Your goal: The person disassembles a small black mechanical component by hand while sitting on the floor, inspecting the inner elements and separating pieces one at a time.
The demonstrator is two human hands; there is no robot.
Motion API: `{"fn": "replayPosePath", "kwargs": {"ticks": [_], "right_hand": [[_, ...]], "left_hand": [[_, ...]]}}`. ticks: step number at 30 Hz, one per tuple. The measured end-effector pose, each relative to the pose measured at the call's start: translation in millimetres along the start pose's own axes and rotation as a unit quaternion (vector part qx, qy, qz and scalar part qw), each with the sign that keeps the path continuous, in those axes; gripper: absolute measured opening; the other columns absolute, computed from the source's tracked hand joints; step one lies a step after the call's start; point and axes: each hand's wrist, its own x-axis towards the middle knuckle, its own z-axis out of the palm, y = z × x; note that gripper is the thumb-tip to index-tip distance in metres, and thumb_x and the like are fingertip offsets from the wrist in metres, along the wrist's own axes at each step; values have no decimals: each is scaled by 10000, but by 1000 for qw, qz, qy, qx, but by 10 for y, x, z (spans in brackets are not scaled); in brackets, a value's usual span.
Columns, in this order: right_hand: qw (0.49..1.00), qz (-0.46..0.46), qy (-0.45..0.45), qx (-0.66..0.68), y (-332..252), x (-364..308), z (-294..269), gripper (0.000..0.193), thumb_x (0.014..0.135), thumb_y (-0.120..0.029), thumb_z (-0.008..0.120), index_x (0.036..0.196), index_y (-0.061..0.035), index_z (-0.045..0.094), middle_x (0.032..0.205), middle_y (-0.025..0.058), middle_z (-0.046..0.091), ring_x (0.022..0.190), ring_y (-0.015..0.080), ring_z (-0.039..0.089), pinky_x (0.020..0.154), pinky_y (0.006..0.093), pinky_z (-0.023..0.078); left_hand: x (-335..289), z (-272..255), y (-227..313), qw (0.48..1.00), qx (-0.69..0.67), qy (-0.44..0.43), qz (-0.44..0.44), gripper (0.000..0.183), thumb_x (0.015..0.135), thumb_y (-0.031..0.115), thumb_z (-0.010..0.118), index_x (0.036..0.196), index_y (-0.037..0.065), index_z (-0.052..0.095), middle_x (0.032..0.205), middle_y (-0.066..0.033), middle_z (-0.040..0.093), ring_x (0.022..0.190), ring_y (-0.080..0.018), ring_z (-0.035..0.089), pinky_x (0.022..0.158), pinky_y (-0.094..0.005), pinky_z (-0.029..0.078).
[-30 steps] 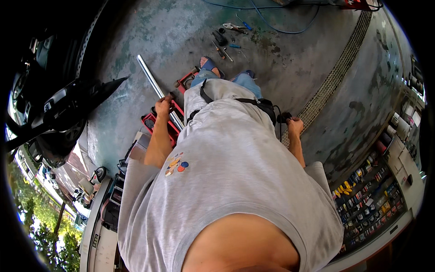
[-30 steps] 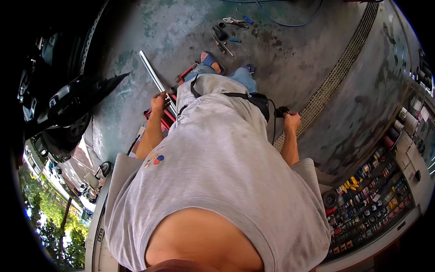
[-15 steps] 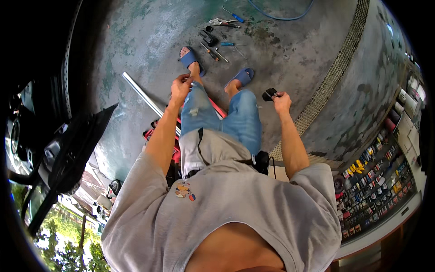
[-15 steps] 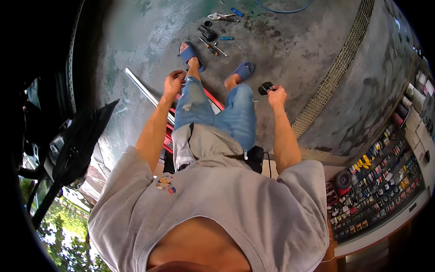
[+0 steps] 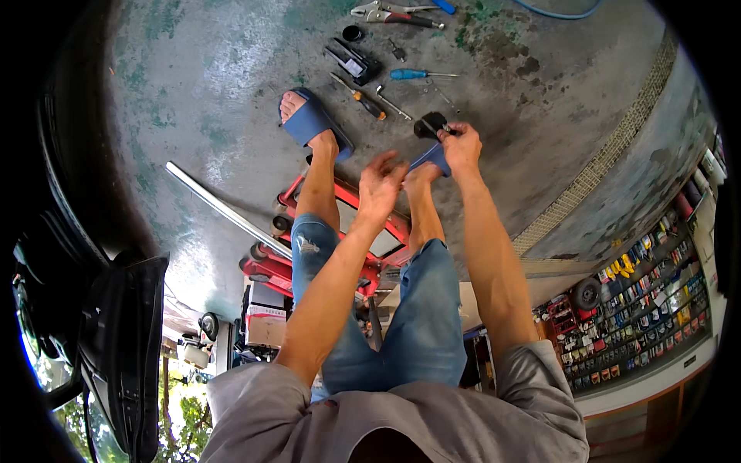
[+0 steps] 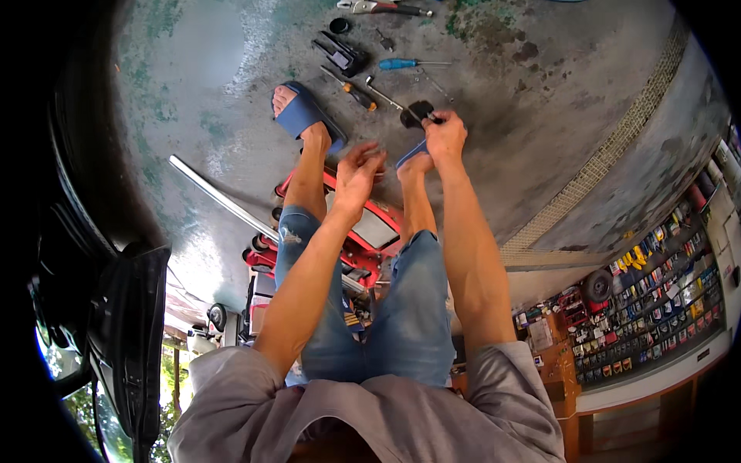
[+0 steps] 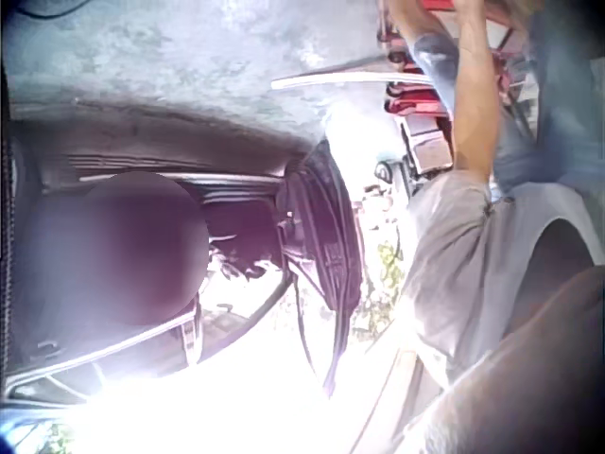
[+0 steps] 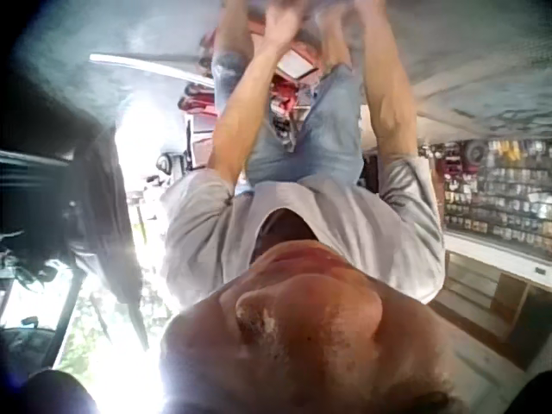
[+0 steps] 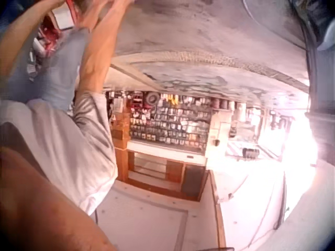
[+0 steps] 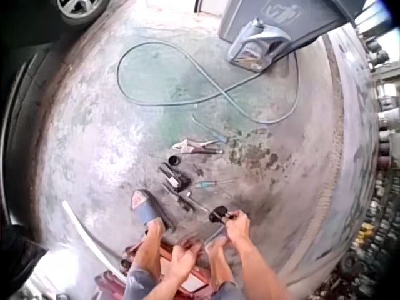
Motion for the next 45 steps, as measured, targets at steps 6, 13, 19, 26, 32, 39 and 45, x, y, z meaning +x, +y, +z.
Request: {"fn": "replayPosePath", "kwargs": {"ticks": [6,13,19,26,32,39,45], "right_hand": [[992,-6,-51,117,-55,707,544,271,818,-58,793,1070,-8,709,985,103,743,905,199,701,773,323,574],[930,-30,-129,342,382,949,941,285,857,104,666,1132,29,648,1164,147,671,928,205,692,786,307,621],[977,-67,-33,198,826,847,1040,353,839,-7,697,1190,-6,655,1159,102,711,965,202,705,858,297,548],[911,106,-41,397,872,199,1289,315,907,36,638,1218,7,600,1075,97,669,893,197,684,727,314,571],[856,188,-142,460,932,-787,1632,173,943,29,600,1113,10,631,927,66,677,808,169,683,672,272,559],[910,173,-136,351,963,-1566,1560,164,939,-3,604,1095,-2,653,935,51,688,808,140,664,672,280,554],[876,173,-114,436,886,-1305,841,162,964,-40,650,1120,3,647,941,73,691,794,140,672,685,269,565]], "left_hand": [[-187,69,409,979,-181,-75,57,427,960,116,656,1347,-16,530,1044,-90,682,872,-146,668,778,-279,539],[-193,-12,502,954,-297,-48,-1,368,968,104,636,1307,-15,558,1039,-96,682,859,-162,685,781,-292,551],[-133,23,444,959,-282,-23,-13,373,959,115,634,1301,-15,561,1028,-90,670,859,-182,685,776,-305,550],[-88,-56,412,962,-261,57,56,415,956,104,615,1339,-28,524,1039,-95,667,836,-188,665,777,-325,546],[-68,-32,331,966,-244,35,75,404,944,52,653,1317,-33,521,1001,-78,662,860,-136,644,779,-261,521],[19,-143,279,943,-322,-84,-19,412,988,258,598,1328,28,563,1121,-106,652,944,-220,657,850,-365,519],[155,-444,491,904,-419,-86,30,438,1006,376,541,1307,61,588,1134,-97,655,945,-250,633,884,-409,497]]}}
